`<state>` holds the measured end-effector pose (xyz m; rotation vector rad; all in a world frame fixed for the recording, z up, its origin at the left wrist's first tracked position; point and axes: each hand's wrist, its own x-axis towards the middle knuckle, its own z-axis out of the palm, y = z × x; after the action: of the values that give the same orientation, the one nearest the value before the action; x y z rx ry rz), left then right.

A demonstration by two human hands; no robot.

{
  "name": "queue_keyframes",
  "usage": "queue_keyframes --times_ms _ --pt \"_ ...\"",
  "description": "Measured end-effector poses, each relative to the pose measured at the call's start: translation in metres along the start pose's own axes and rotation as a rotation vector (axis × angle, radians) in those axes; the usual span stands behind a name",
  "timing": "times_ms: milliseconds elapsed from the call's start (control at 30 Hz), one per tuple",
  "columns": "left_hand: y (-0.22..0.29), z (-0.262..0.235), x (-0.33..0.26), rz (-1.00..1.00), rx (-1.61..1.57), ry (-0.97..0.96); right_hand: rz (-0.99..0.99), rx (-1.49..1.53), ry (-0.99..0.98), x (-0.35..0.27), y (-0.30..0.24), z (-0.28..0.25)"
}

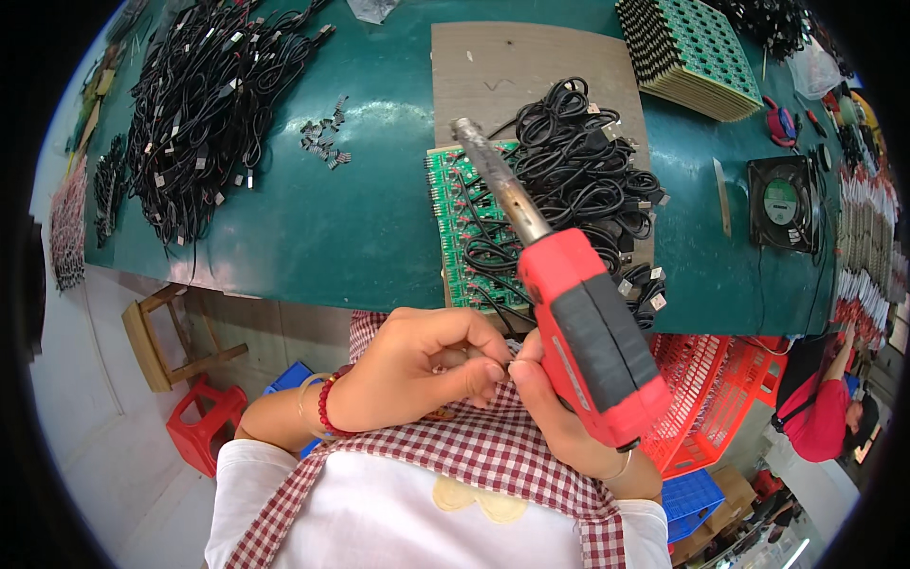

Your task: The person solders electronic components onto circuit boards connected to cables using a soldering gun. They then set aside the completed board, place a new circuit board on the wooden base, and remove components from a plastic bag.

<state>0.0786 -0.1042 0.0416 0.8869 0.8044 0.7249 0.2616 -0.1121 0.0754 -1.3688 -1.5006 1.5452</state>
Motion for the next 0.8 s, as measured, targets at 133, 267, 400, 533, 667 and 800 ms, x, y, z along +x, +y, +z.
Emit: queue_keyframes --times_ms 133,267,400,533,667,800 --pt "0.002 -0.005 0.001 0.211 0.318 0.058 -0.001 -0.166 0.043 0.001 0.001 0.004" --pt "0.01 -0.008 0.001 0.267 0.519 0.026 0.036 -0.175 0.025 -0.003 0.009 0.002" --pt "0.013 -0.032 0.011 0.089 0.441 -0.043 -0.004 -0.134 0.052 -0.006 0.011 -0.001" --pt "0.011 -0.079 0.032 -0.167 0.169 0.171 -0.054 0.099 0.213 -0.022 0.024 -0.009" --pt "0.009 -0.087 0.044 -0.201 0.191 0.166 0.006 0.117 0.213 -0.033 0.036 -0.015" --pt "0.007 -0.09 0.045 -0.209 0.181 0.169 0.04 0.023 0.171 -0.039 0.048 -0.021"
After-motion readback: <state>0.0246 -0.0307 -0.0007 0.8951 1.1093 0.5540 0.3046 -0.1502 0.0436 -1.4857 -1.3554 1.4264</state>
